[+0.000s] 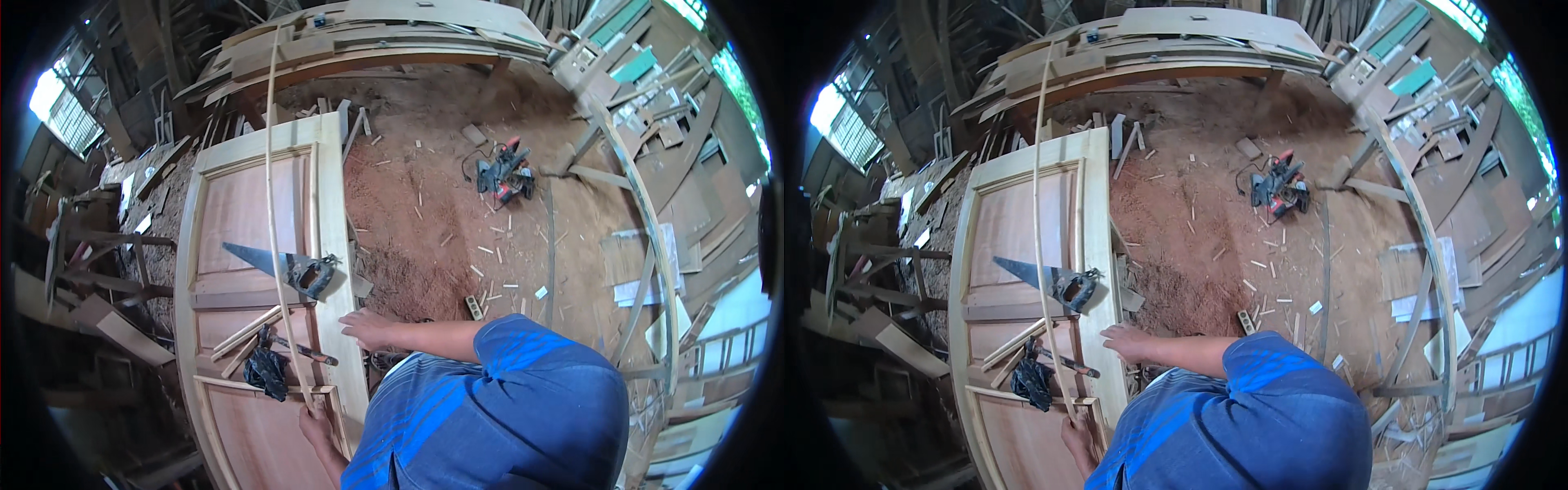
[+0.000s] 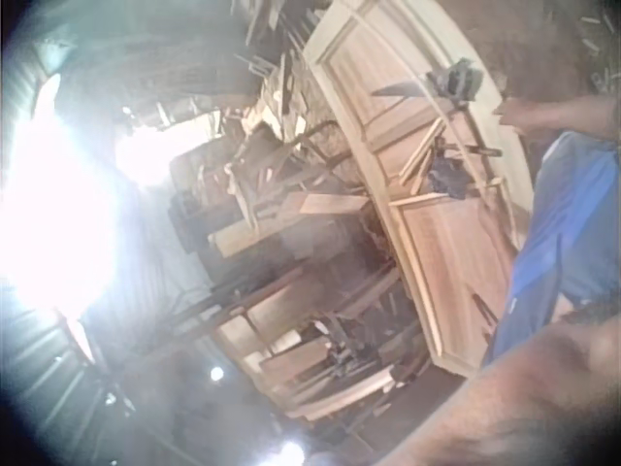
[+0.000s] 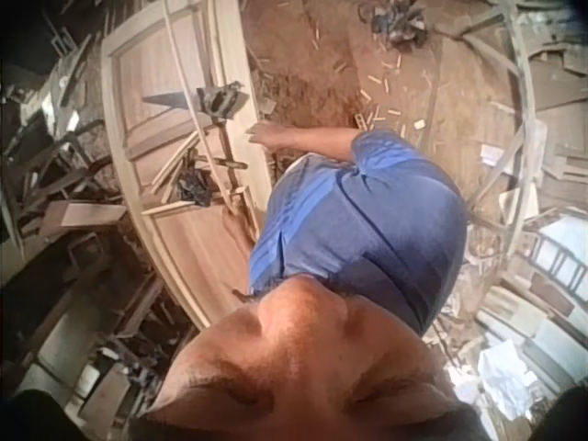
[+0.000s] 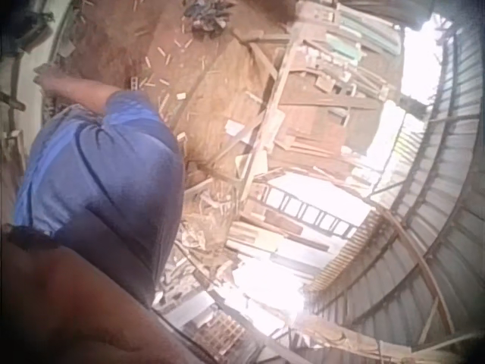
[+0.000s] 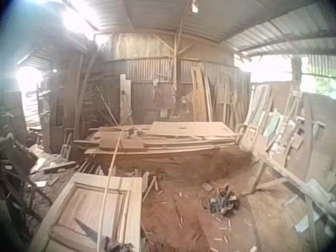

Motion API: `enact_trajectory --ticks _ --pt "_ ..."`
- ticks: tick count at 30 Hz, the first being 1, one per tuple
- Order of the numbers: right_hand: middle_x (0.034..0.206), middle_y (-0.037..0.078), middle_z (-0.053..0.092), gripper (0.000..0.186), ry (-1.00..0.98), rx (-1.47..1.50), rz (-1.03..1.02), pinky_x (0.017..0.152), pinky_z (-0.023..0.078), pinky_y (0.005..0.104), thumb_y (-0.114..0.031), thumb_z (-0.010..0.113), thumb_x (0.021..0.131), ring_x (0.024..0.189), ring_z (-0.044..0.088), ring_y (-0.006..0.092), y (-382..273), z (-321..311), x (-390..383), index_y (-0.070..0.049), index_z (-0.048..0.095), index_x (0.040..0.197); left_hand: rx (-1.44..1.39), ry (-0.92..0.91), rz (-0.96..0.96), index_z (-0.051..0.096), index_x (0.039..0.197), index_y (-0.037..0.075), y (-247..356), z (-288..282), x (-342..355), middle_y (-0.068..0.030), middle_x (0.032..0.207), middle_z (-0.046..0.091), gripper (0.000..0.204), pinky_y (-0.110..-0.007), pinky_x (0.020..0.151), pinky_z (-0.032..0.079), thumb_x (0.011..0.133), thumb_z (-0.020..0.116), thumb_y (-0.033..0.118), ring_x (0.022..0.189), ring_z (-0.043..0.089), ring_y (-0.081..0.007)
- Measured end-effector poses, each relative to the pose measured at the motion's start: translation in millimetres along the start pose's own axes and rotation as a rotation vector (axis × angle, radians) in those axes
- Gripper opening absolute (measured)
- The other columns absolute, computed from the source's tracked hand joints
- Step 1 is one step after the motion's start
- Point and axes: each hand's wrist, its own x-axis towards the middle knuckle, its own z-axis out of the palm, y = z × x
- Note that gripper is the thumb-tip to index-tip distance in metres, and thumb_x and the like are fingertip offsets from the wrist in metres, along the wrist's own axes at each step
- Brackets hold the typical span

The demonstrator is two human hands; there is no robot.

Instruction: The person fits wooden trim pieces into the recesses of a large wooden door panel, using their hands to position the trim and a hand saw to cut a longer piece of trim to the correct length after marking it with a pencil.

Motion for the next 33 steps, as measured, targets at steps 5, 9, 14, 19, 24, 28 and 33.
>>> enact_trajectory --ticks 5,9,14,19,24,28,33 --pt "0.15 0.016 0.053 0.048 -0.044 -0.115 -0.051 0.112 0.041 0.0517 -0.018 0.072 0.082 0.141 0.047 0.0307 2 -4 4 -0.009 0.068 0.129 -0.069 0.038 0.039 0.066 0.104 -0.004 7 2 -6 -0.0221 0.094 0.071 0.022 -0.044 0.077 0.053 0.099 0.068 0.017 0.082 0.067 -0.0352" --pt "0.134 0.015 0.062 0.037 -0.203 -0.158 -0.053 0.102 0.046 0.0477 -0.018 0.071 0.081 0.13 0.056 0.0292 -3 -17 20 -0.007 0.072 0.116 -0.196 0.109 0.032 0.065 0.107 -0.005 10 16 -9 -0.0201 0.091 0.07 0.018 -0.042 0.077 0.053 0.1 0.064 0.012 0.081 0.066 -0.0303" --pt "0.113 0.01 0.068 0.022 -0.184 -0.193 -0.095 0.093 0.05 0.0455 -0.018 0.071 0.08 0.118 0.061 0.0279 -10 -14 31 -0.008 0.075 0.099 -0.316 0.239 -0.05 0.058 0.128 -0.012 17 34 -29 -0.0257 0.117 0.067 0.036 -0.041 0.088 0.055 0.102 0.06 0.013 0.098 0.069 -0.0355" --pt "0.102 0.014 0.07 0.014 -0.144 -0.15 -0.046 0.084 0.057 0.0472 -0.016 0.071 0.078 0.099 0.069 0.0325 1 -2 37 -0.007 0.078 0.087 0.139 0.292 -0.023 0.038 0.153 -0.009 12 39 -66 -0.0337 0.149 0.049 0.075 -0.05 0.121 0.034 0.095 0.07 0.026 0.142 0.045 -0.0476" --pt "0.122 0.019 0.067 0.032 -0.325 -0.26 -0.102 0.089 0.058 0.0535 -0.026 0.066 0.088 0.107 0.07 0.0363 4 -21 33 -0.008 0.073 0.115 0.239 0.347 -0.173 0.037 0.157 -0.002 4 58 -101 -0.0271 0.161 0.04 0.086 -0.047 0.127 0.027 0.088 0.078 0.029 0.15 0.036 -0.0424" --pt "0.137 0.022 0.061 0.062 -0.479 -0.392 -0.102 0.103 0.052 0.0511 -0.047 0.072 0.091 0.127 0.06 0.0379 -27 -45 39 -0.005 0.061 0.134 0.212 0.341 -0.26 0.036 0.158 0.0 25 55 -114 -0.0228 0.165 0.035 0.087 -0.05 0.128 0.023 0.088 0.075 0.032 0.155 0.029 -0.0382" --pt "0.134 0.023 0.062 0.055 -0.527 -0.364 -0.06 0.1 0.051 0.0519 -0.039 0.073 0.092 0.125 0.06 0.0395 -60 -57 52 -0.008 0.059 0.136 0.159 0.375 -0.331 0.037 0.158 0.001 52 51 -120 -0.0212 0.166 0.035 0.086 -0.051 0.128 0.021 0.088 0.075 0.033 0.157 0.026 -0.0365"
